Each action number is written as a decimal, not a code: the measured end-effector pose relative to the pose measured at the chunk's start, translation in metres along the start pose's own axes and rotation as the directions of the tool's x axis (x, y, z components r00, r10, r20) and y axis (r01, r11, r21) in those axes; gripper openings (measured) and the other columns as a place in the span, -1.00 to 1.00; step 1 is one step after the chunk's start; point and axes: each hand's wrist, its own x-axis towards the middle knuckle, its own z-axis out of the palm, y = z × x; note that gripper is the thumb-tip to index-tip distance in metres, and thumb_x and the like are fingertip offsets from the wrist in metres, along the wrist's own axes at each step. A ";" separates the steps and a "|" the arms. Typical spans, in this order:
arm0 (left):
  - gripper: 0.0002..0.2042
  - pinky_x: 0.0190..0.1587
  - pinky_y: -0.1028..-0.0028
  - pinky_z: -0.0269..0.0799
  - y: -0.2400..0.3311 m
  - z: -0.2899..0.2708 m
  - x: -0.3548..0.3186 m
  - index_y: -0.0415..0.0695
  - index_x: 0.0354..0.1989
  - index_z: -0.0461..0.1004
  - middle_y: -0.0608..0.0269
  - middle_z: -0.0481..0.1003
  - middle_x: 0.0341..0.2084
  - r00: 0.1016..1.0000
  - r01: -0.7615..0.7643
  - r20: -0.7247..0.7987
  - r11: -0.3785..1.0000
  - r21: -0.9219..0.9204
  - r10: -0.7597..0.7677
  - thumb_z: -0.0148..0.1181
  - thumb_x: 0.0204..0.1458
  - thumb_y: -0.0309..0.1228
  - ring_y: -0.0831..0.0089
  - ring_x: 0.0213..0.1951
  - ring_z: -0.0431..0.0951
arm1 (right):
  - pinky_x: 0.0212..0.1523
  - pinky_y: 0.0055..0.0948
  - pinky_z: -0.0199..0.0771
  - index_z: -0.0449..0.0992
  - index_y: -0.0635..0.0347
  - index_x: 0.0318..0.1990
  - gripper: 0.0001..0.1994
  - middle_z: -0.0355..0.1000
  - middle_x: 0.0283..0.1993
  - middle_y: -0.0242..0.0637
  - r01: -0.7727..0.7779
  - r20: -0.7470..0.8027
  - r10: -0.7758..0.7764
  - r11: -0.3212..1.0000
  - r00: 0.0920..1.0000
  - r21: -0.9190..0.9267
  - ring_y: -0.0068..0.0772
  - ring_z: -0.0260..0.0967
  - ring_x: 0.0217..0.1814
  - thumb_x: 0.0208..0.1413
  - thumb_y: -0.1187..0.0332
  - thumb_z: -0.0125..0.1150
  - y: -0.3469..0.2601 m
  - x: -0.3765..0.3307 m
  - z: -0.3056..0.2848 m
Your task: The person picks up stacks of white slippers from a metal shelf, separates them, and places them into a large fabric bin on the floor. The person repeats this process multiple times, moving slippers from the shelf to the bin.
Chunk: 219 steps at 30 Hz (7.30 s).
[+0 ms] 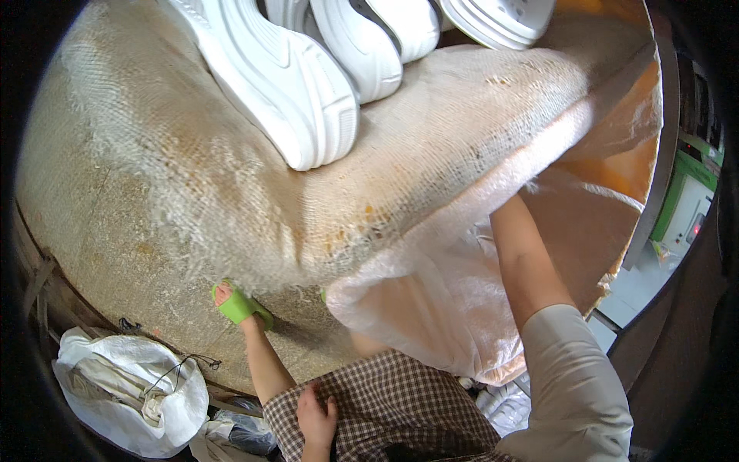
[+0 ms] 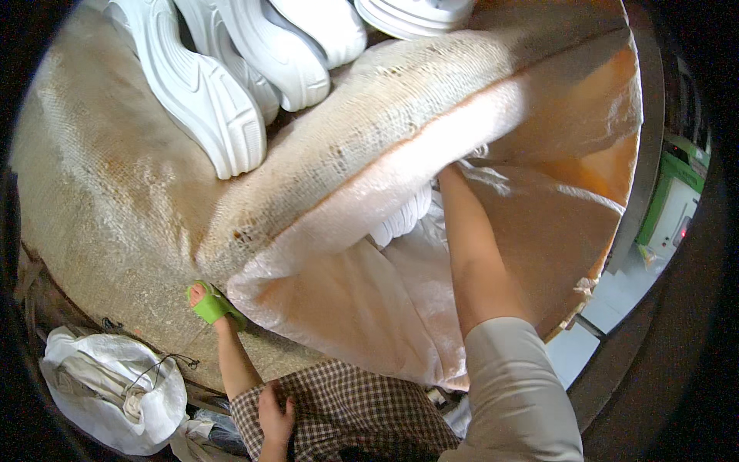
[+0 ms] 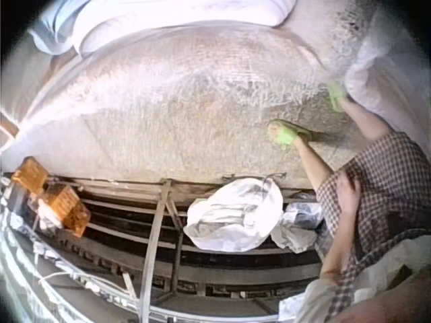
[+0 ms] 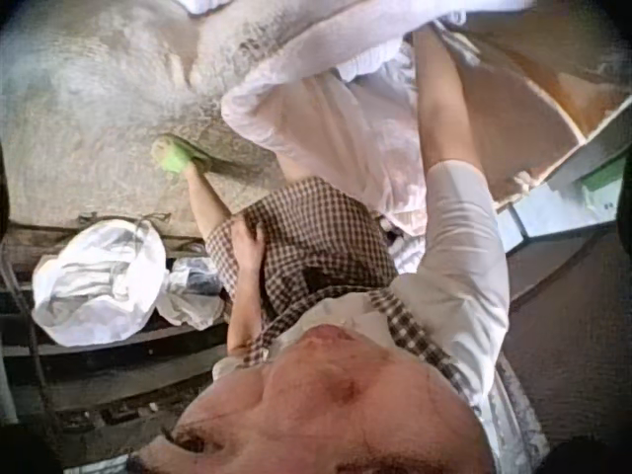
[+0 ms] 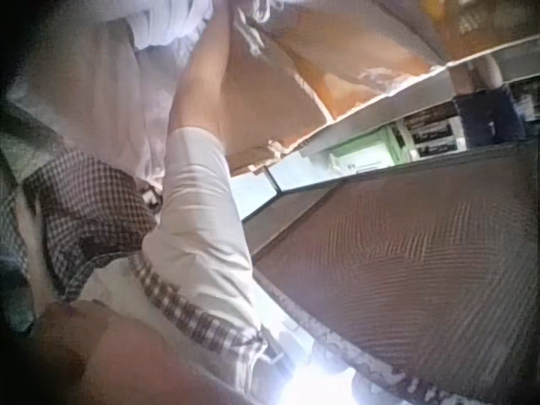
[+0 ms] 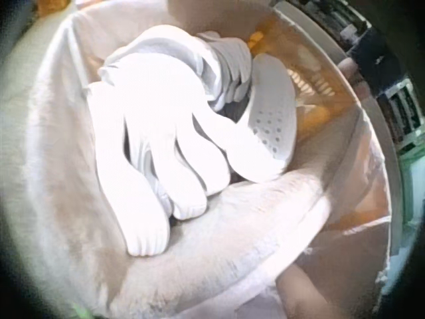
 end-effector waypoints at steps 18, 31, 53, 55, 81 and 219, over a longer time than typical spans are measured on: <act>-0.59 -0.09 0.29 0.42 -0.011 -0.034 0.005 -0.25 0.03 0.29 -0.02 0.41 -0.14 0.995 0.089 0.040 0.996 0.001 -0.089 0.14 -0.01 -0.41 0.10 -0.11 0.45 | 0.19 -0.28 0.13 0.13 0.41 0.19 -0.31 0.14 0.23 -0.03 0.462 -0.411 -0.377 0.878 0.830 0.126 -0.18 0.11 0.26 -0.03 0.25 0.28 -0.345 -0.144 -0.218; -0.55 0.05 0.27 0.32 0.013 -0.124 -0.014 -0.28 0.13 0.18 -0.06 0.28 0.03 0.977 -0.039 -0.196 0.830 -0.556 -0.086 0.10 0.05 -0.45 0.12 0.02 0.36 | -0.09 -0.44 0.41 0.23 0.33 0.10 -0.57 0.40 -0.05 -0.13 0.098 -0.016 -0.259 0.308 0.966 0.946 -0.38 0.39 -0.08 0.12 0.35 0.11 -0.340 -0.231 -0.228; -0.42 -0.02 0.26 0.39 0.131 -0.172 0.017 -0.20 0.24 0.00 -0.03 0.30 0.00 0.934 -0.216 -0.182 -0.080 -0.973 -0.307 -0.02 0.00 -0.58 0.18 -0.05 0.42 | 0.03 -0.09 0.34 0.18 0.24 0.20 -0.32 0.35 -0.03 0.22 0.482 -0.446 -0.515 0.854 0.732 -0.195 0.19 0.35 -0.01 -0.07 0.12 0.21 -0.395 -0.014 -0.137; -0.42 -0.04 0.25 0.40 0.131 -0.164 0.017 -0.20 0.24 -0.01 -0.03 0.30 -0.01 0.932 -0.202 -0.161 -0.099 -0.974 -0.324 -0.01 0.01 -0.57 0.18 -0.06 0.43 | 0.13 -0.06 0.24 0.00 0.21 0.28 -0.20 0.25 0.08 0.25 0.439 -0.528 -0.468 0.878 0.708 -0.189 0.16 0.27 0.11 -0.05 0.04 0.20 -0.396 -0.002 -0.118; -0.50 0.13 0.11 0.27 0.133 -0.285 -0.025 -0.23 0.26 -0.01 0.00 0.26 0.14 0.905 0.024 -0.117 -0.323 -0.946 0.410 -0.12 0.20 -0.30 0.11 0.12 0.32 | -0.30 -0.49 0.29 -0.05 0.22 0.34 -0.28 0.25 -0.33 -0.35 0.390 0.474 -0.619 0.775 0.626 0.498 -0.56 0.20 -0.31 0.10 0.26 0.19 -0.387 -0.458 -0.212; -0.55 -0.08 0.48 0.32 0.063 0.010 0.018 -0.17 0.18 0.08 0.20 0.33 -0.13 1.000 -0.008 -0.001 0.560 -0.828 0.013 0.04 0.14 -0.50 0.47 -0.15 0.36 | 0.27 -0.10 -0.01 -0.19 0.34 0.31 0.07 -0.04 0.31 0.16 0.180 -0.144 -0.189 0.981 0.971 -0.070 0.07 0.00 0.32 -0.27 0.13 0.42 0.037 -0.070 -0.069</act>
